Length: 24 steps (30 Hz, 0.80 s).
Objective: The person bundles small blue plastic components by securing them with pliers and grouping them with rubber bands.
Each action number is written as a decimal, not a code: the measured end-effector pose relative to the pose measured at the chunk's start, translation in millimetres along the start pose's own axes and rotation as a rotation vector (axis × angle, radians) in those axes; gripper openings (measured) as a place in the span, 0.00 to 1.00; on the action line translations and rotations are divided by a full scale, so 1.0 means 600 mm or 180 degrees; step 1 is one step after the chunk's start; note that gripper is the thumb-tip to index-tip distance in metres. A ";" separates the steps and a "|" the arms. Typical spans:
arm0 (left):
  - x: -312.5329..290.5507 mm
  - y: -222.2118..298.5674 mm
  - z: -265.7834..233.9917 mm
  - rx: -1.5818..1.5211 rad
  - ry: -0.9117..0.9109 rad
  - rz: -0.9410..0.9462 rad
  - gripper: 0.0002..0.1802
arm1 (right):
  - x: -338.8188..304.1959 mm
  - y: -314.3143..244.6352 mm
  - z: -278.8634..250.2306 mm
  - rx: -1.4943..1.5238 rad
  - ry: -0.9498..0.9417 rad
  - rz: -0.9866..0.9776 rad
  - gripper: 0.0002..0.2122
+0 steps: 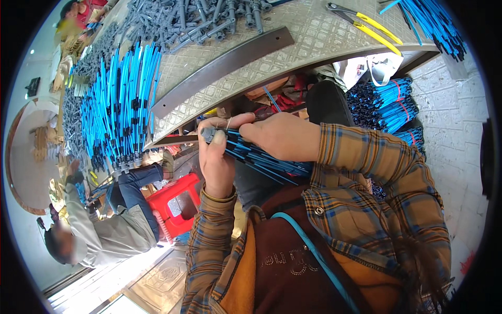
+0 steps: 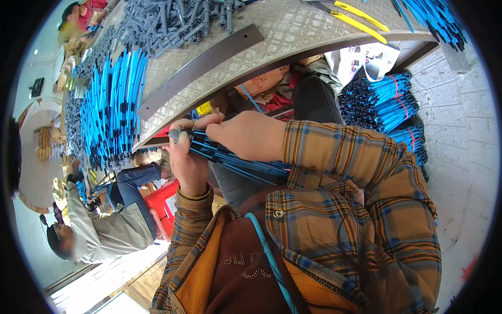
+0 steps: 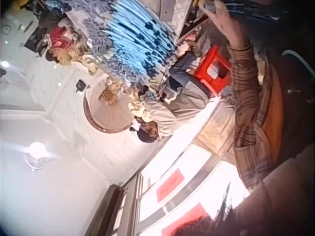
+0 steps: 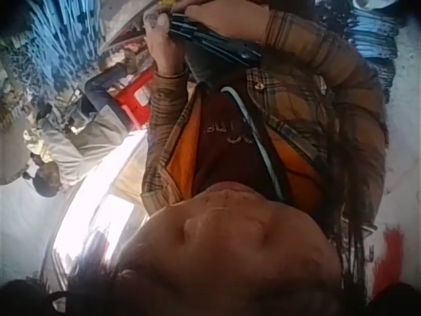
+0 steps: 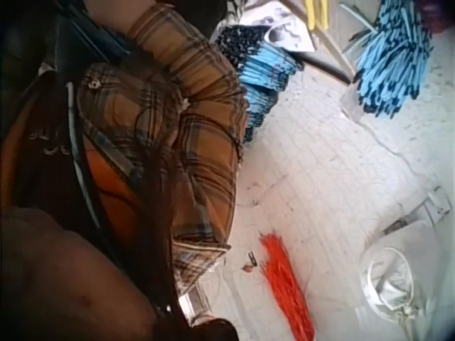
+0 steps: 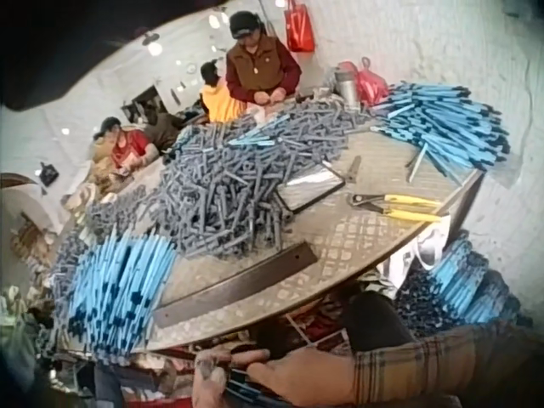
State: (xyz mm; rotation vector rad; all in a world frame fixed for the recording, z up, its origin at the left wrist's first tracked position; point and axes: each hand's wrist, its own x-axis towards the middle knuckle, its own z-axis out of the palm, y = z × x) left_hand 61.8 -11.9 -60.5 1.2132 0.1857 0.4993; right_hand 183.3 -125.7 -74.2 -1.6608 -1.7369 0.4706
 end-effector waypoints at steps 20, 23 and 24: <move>-0.055 0.002 0.001 -0.0238 0.1311 -0.0002 0.04 | -0.040 0.082 0.047 0.0348 0.1806 0.0494 0.12; -0.074 -0.002 -0.014 -0.0330 0.1355 0.0270 0.05 | -0.063 0.112 0.133 0.2942 -0.0095 0.1553 0.17; -0.082 -0.002 -0.018 -0.0324 0.1404 0.0302 0.05 | -0.061 0.095 0.139 0.2938 -0.0151 0.1527 0.17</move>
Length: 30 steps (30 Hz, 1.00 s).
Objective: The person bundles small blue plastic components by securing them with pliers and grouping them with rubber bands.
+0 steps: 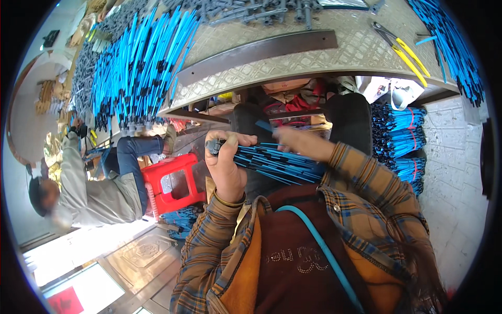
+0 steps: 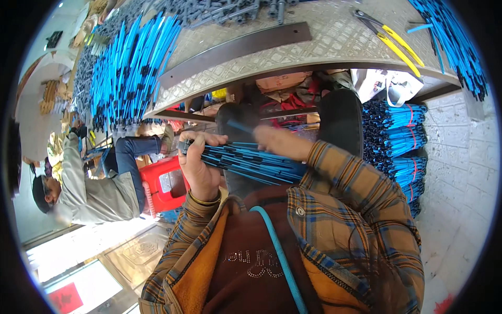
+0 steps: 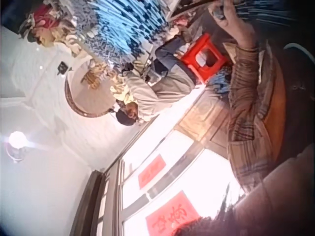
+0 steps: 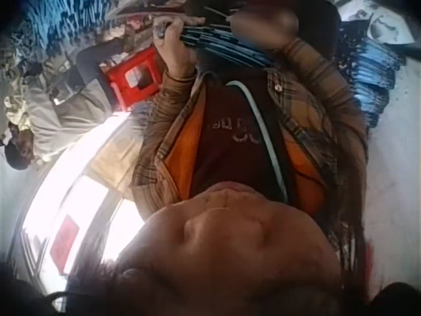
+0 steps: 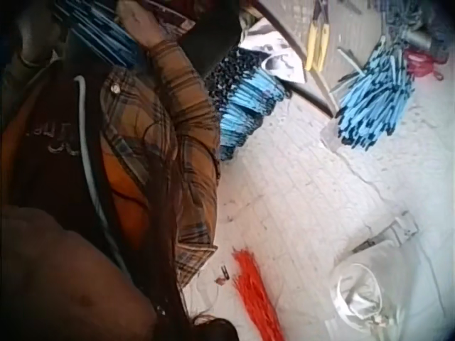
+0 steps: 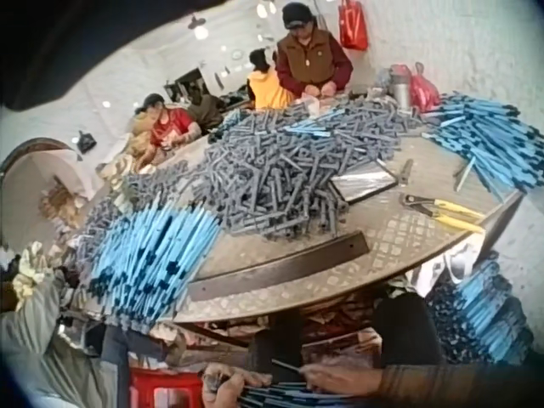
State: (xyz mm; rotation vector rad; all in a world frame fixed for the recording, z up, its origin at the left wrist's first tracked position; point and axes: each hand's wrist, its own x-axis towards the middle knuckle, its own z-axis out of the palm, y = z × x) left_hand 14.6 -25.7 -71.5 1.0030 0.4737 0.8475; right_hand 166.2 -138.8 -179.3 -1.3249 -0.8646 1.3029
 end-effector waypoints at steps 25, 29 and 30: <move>0.060 -0.039 0.024 0.1716 -0.1807 0.0282 0.11 | -0.031 -0.196 -0.007 -0.2558 0.0837 -0.2073 0.05; 0.064 -0.039 0.021 0.1754 -0.1915 0.0009 0.11 | -0.021 -0.183 -0.018 -0.1847 0.0603 -0.1914 0.04; 0.065 -0.041 0.020 0.1767 -0.1927 0.0003 0.11 | -0.020 -0.182 -0.019 -0.1865 0.0605 -0.1976 0.04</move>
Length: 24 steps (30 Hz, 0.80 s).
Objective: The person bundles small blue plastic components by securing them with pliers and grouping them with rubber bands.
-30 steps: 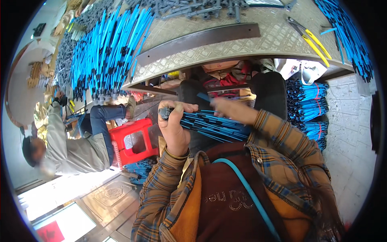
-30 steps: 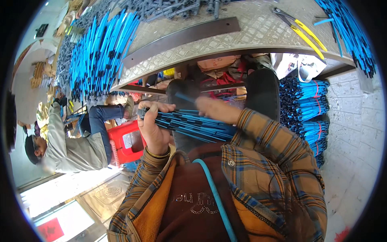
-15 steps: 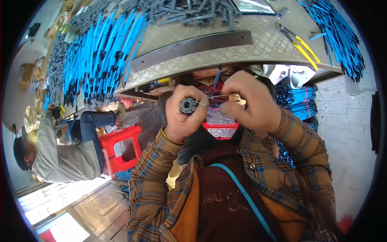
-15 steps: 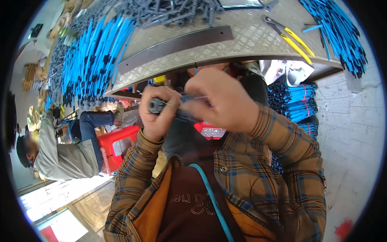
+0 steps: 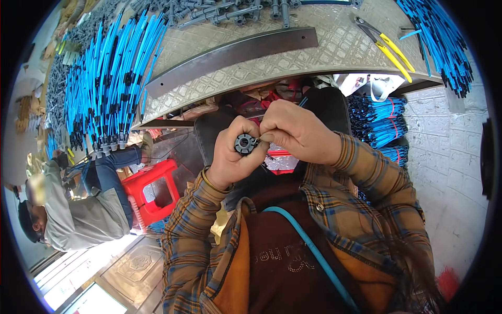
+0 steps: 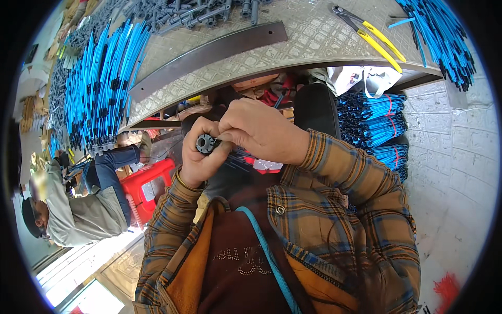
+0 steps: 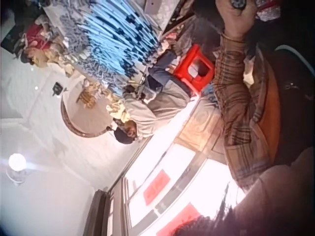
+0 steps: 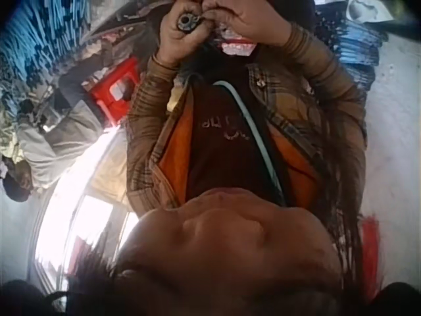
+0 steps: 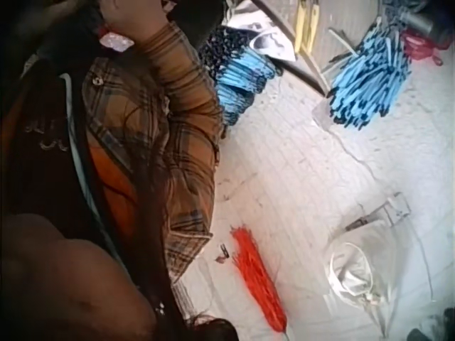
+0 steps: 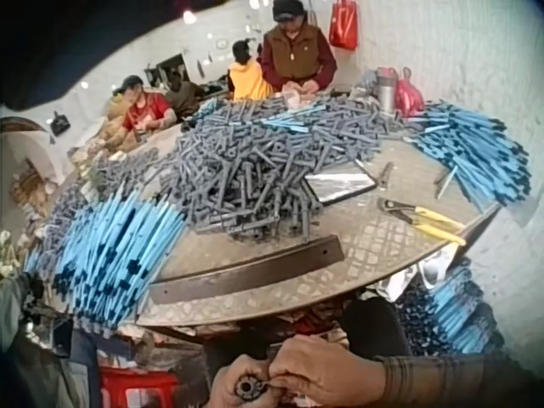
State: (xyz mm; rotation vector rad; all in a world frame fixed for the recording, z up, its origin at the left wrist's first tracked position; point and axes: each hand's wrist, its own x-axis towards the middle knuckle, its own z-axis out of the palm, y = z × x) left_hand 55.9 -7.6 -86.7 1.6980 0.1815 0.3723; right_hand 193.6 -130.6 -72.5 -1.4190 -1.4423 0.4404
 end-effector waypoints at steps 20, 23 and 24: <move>0.029 -0.014 0.012 -0.0241 -0.0168 -0.0133 0.07 | -0.019 0.004 -0.206 -0.2910 0.0561 -0.0473 0.08; 0.023 -0.009 0.015 -0.0298 -0.0218 -0.0084 0.07 | -0.059 0.052 -0.329 -0.3956 0.0527 0.0681 0.09; 0.030 -0.008 0.019 -0.0320 -0.0285 -0.0102 0.07 | -0.075 0.067 -0.343 -0.3929 0.0503 0.0675 0.09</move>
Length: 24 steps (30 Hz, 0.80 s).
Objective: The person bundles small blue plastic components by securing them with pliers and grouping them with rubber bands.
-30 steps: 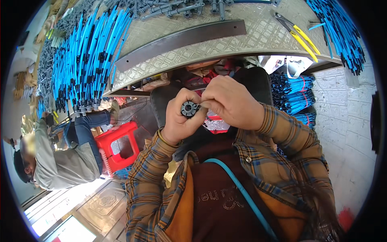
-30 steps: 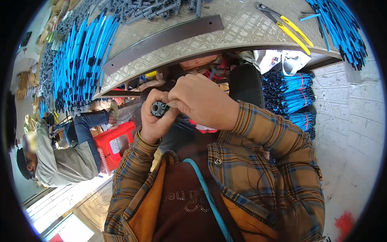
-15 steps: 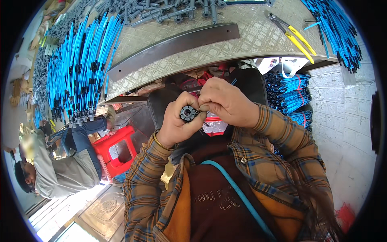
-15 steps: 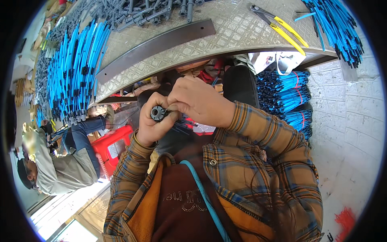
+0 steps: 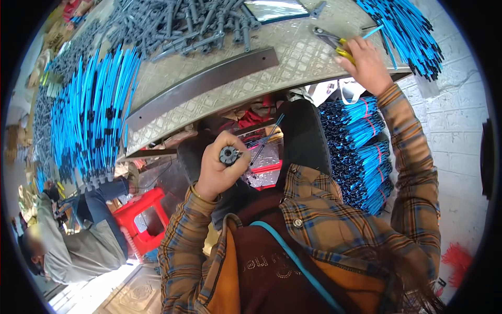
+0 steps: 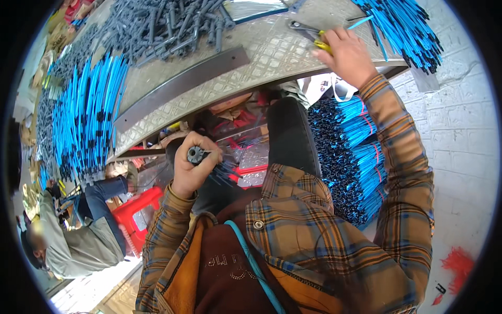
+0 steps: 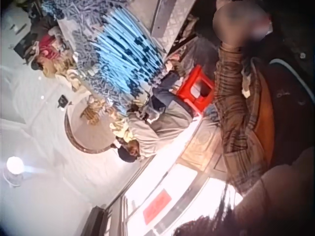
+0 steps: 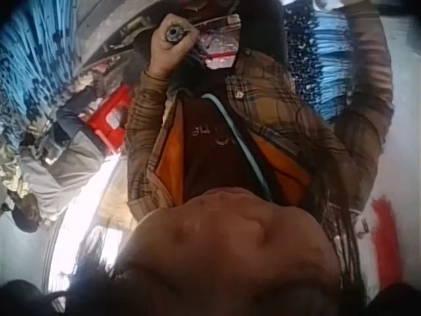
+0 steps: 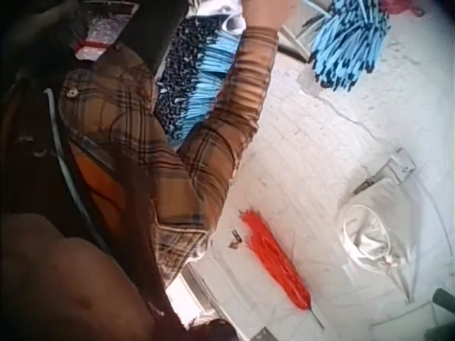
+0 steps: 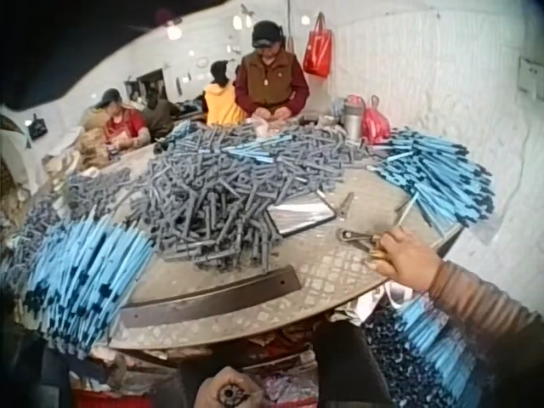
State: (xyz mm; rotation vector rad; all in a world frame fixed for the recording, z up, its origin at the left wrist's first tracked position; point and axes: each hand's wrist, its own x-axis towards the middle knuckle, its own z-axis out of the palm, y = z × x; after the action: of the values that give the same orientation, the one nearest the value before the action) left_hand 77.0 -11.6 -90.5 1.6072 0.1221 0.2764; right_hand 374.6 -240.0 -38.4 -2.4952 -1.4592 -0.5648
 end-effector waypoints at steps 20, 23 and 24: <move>-0.007 0.031 0.009 0.0455 -0.0337 0.0041 0.09 | -0.001 -0.211 -0.051 0.0340 -0.0012 -0.1966 0.12; -0.012 0.030 0.008 0.0512 -0.0380 0.0019 0.10 | 0.001 -0.219 -0.051 0.0260 -0.0025 -0.1958 0.12; -0.013 0.029 0.009 0.0456 -0.0379 -0.0004 0.10 | 0.002 -0.220 -0.052 0.0281 -0.0020 -0.2001 0.12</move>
State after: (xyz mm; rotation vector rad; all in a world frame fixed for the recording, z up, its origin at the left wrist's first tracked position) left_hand 69.0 -19.6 -74.2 1.7615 0.0523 0.1734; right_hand 253.1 -184.9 -12.6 -1.9414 -2.2204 -0.5647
